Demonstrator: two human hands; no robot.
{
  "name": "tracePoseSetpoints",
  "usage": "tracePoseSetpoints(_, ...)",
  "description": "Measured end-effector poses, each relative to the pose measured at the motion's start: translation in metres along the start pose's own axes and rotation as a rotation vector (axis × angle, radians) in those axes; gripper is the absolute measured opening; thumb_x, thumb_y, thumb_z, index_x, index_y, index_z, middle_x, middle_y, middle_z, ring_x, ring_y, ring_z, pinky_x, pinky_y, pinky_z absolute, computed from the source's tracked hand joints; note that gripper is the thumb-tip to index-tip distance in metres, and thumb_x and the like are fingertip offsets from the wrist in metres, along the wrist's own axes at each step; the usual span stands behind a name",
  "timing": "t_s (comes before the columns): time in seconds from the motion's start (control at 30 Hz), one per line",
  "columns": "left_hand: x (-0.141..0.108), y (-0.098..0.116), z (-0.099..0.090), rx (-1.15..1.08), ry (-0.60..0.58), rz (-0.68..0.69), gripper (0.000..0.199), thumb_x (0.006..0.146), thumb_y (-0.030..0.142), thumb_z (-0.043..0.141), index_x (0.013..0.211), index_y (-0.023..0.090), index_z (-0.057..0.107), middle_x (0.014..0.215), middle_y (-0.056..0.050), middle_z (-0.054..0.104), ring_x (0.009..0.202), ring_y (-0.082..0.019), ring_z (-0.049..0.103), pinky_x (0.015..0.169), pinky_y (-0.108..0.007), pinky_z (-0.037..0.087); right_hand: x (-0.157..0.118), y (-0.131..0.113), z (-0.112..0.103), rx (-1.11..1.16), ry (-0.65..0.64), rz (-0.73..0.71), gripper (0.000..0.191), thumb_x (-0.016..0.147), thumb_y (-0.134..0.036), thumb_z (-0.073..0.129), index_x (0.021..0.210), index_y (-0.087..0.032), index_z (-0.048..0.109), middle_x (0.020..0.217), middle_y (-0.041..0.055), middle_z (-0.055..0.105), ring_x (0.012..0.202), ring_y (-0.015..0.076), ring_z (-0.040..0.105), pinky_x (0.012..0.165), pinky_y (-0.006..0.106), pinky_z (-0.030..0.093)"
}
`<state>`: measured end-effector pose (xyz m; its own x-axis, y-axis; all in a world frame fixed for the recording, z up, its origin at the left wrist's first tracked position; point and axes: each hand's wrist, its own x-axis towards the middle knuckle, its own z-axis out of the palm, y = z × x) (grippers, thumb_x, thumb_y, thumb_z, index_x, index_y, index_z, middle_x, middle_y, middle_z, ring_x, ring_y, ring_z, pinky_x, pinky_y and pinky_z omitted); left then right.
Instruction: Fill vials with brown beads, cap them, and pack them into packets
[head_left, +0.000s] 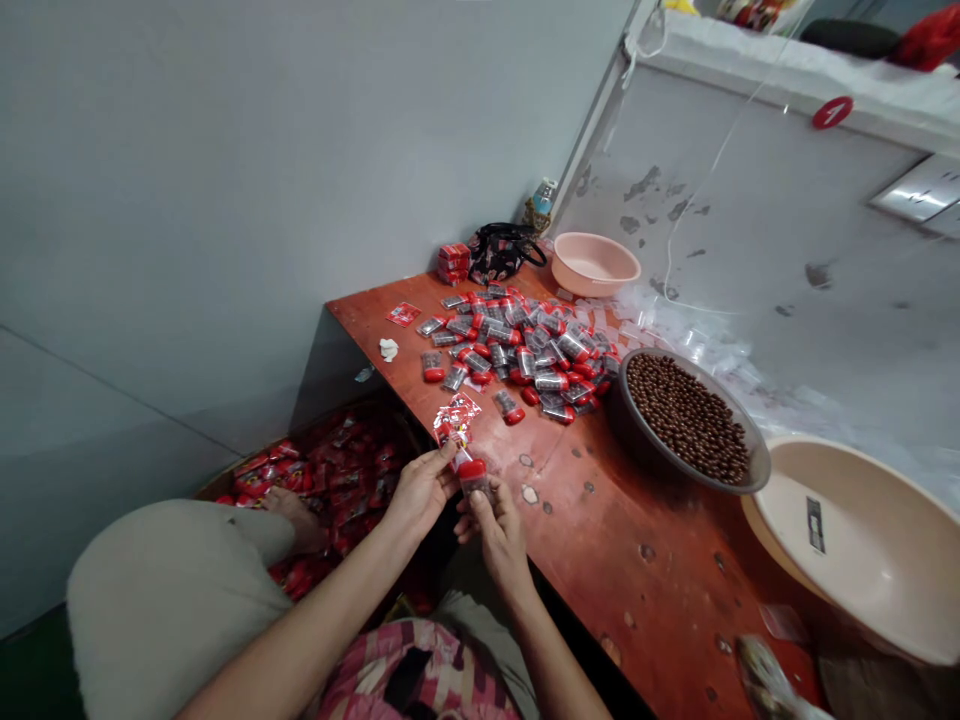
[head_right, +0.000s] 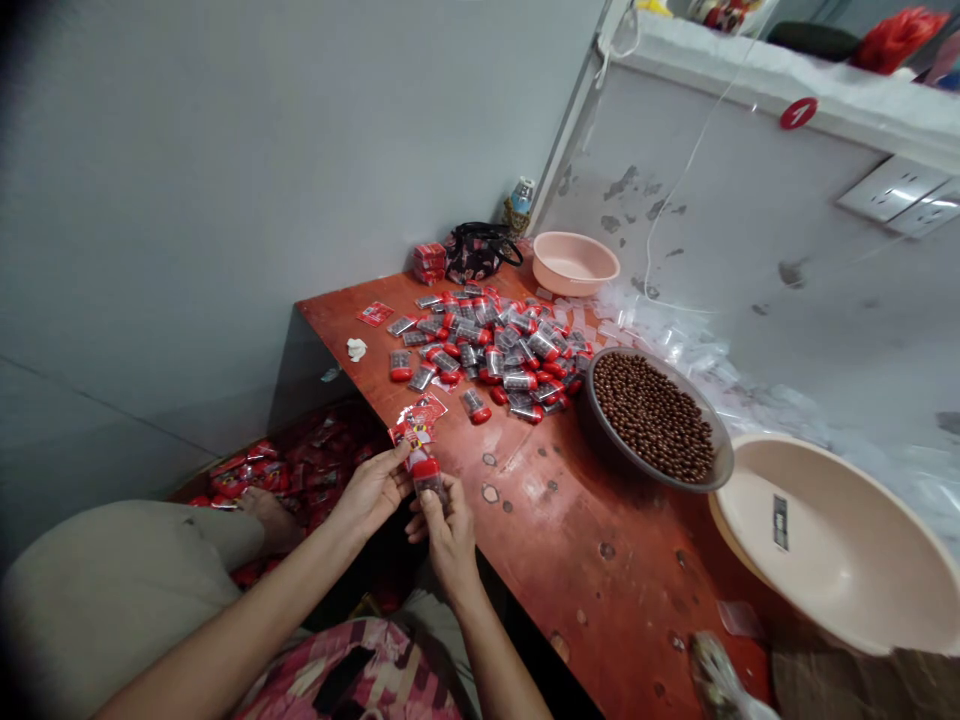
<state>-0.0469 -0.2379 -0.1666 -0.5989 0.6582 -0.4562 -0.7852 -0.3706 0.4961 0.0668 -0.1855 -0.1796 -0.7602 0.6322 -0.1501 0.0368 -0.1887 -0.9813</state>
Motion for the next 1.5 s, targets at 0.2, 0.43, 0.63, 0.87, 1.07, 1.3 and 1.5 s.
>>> tracePoseSetpoints(0.2, 0.001, 0.0, 0.001, -0.007, -0.02, 0.004, 0.007, 0.072, 0.014, 0.062, 0.069, 0.008, 0.061, 0.066, -0.007, 0.065, 0.059, -0.013, 0.061, 0.058, -0.024, 0.053, 0.003, 0.0, 0.0, 0.066, 0.031, -0.013, 0.023, 0.083, -0.035, 0.047, 0.1, -0.019, 0.045, 0.073, 0.0006, 0.059, 0.049, 0.0086, 0.057, 0.043, 0.019, 0.045)
tracePoseSetpoints(0.43, 0.002, -0.001, 0.0, -0.015, 0.008, 0.008, 0.005, 0.071, 0.014, 0.062, 0.071, 0.009, 0.061, 0.069, -0.008, 0.066, 0.062, -0.015, 0.063, 0.06, -0.026, 0.054, 0.002, -0.004, -0.001, 0.003, 0.076, -0.069, 0.024, 0.083, -0.033, 0.047, 0.102, -0.019, 0.044, 0.074, 0.0005, 0.059, 0.051, 0.0087, 0.057, 0.044, 0.019, 0.045)
tracePoseSetpoints(0.63, 0.002, -0.002, 0.002, -0.06, 0.003, 0.003, 0.005, 0.073, 0.012, 0.06, 0.069, 0.009, 0.061, 0.068, -0.008, 0.066, 0.063, -0.015, 0.063, 0.065, -0.028, 0.054, 0.003, -0.006, -0.003, 0.032, 0.079, -0.065, 0.025, 0.083, -0.034, 0.047, 0.101, -0.018, 0.045, 0.075, 0.0012, 0.059, 0.051, 0.0089, 0.056, 0.043, 0.019, 0.045)
tracePoseSetpoints(0.87, 0.005, -0.005, 0.0, -0.088, 0.091, 0.015, 0.002, 0.072, 0.009, 0.059, 0.07, 0.01, 0.06, 0.072, -0.009, 0.066, 0.064, -0.017, 0.064, 0.061, -0.03, 0.055, -0.001, -0.007, -0.003, 0.045, 0.077, -0.062, 0.027, 0.082, -0.036, 0.048, 0.101, -0.018, 0.045, 0.075, 0.0011, 0.058, 0.052, 0.0096, 0.056, 0.044, 0.02, 0.046)
tracePoseSetpoints(1.07, 0.005, -0.006, 0.001, -0.09, 0.087, -0.008, 0.002, 0.072, 0.01, 0.06, 0.071, 0.008, 0.06, 0.068, -0.008, 0.066, 0.061, -0.015, 0.063, 0.06, -0.027, 0.054, -0.001, -0.006, -0.001, 0.038, 0.091, -0.083, 0.023, 0.084, -0.033, 0.047, 0.101, -0.018, 0.045, 0.075, 0.0005, 0.058, 0.051, 0.0087, 0.056, 0.044, 0.02, 0.046)
tracePoseSetpoints(1.3, 0.001, -0.007, 0.005, -0.076, 0.073, -0.03, 0.004, 0.073, 0.011, 0.06, 0.07, 0.009, 0.059, 0.068, -0.009, 0.066, 0.061, -0.016, 0.063, 0.059, -0.027, 0.053, -0.001, -0.005, 0.0, 0.029, 0.108, -0.07, 0.025, 0.083, -0.035, 0.047, 0.102, -0.018, 0.045, 0.074, 0.0004, 0.058, 0.05, 0.0089, 0.056, 0.044, 0.02, 0.046)
tracePoseSetpoints(1.5, -0.005, -0.004, 0.011, 0.075, -0.101, -0.027, 0.018, 0.069, 0.025, 0.065, 0.067, 0.009, 0.058, 0.055, -0.004, 0.06, 0.043, -0.012, 0.054, 0.038, -0.022, 0.041, 0.001, -0.004, 0.0, 0.013, 0.079, -0.063, 0.024, 0.082, -0.034, 0.049, 0.1, -0.018, 0.045, 0.07, -0.0007, 0.058, 0.047, 0.0086, 0.055, 0.043, 0.02, 0.045)
